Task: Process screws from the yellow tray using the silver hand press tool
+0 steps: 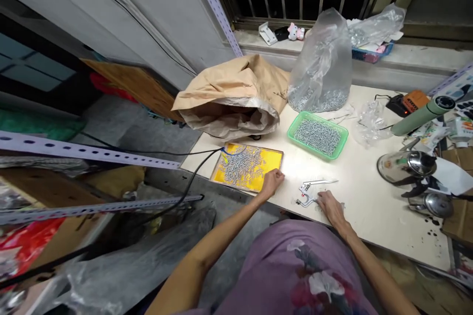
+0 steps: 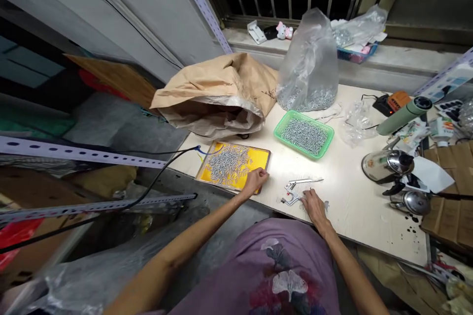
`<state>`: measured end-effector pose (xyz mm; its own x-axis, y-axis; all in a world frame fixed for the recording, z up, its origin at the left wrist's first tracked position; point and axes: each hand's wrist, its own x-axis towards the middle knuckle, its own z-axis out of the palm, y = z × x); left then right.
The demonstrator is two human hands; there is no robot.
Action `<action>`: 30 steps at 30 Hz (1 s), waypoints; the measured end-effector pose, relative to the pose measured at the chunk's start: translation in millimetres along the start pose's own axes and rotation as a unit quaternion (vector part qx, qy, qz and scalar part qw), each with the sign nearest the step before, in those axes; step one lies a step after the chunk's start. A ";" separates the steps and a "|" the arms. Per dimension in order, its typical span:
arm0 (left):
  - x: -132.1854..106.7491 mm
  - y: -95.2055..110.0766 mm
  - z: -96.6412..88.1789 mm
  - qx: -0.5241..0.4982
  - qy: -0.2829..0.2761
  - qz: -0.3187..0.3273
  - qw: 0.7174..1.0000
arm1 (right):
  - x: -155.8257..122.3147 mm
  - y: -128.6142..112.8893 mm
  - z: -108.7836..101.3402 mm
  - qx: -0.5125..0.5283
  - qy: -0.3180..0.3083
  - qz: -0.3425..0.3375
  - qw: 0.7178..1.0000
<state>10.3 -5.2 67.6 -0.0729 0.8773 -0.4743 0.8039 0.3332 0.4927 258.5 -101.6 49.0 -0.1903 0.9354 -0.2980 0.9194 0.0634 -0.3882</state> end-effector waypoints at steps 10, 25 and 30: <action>-28.2 20.8 64.6 -0.052 -0.191 -0.035 0.980 | -1.2 -8.0 -3.7 -0.080 -0.099 0.011 0.992; -25.0 33.2 78.2 -0.012 -0.271 -0.119 0.955 | -4.5 -1.6 -10.9 -0.090 -0.090 -0.004 0.992; -20.5 29.9 78.5 -0.011 -0.281 -0.116 0.952 | -5.9 -1.7 -9.1 -0.090 -0.077 -0.007 0.993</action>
<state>82.2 -40.3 34.8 0.0859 0.4571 -0.8852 0.7914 0.5085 0.3394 261.2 -104.0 59.4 -0.2419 0.8706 -0.4283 0.9600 0.1505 -0.2363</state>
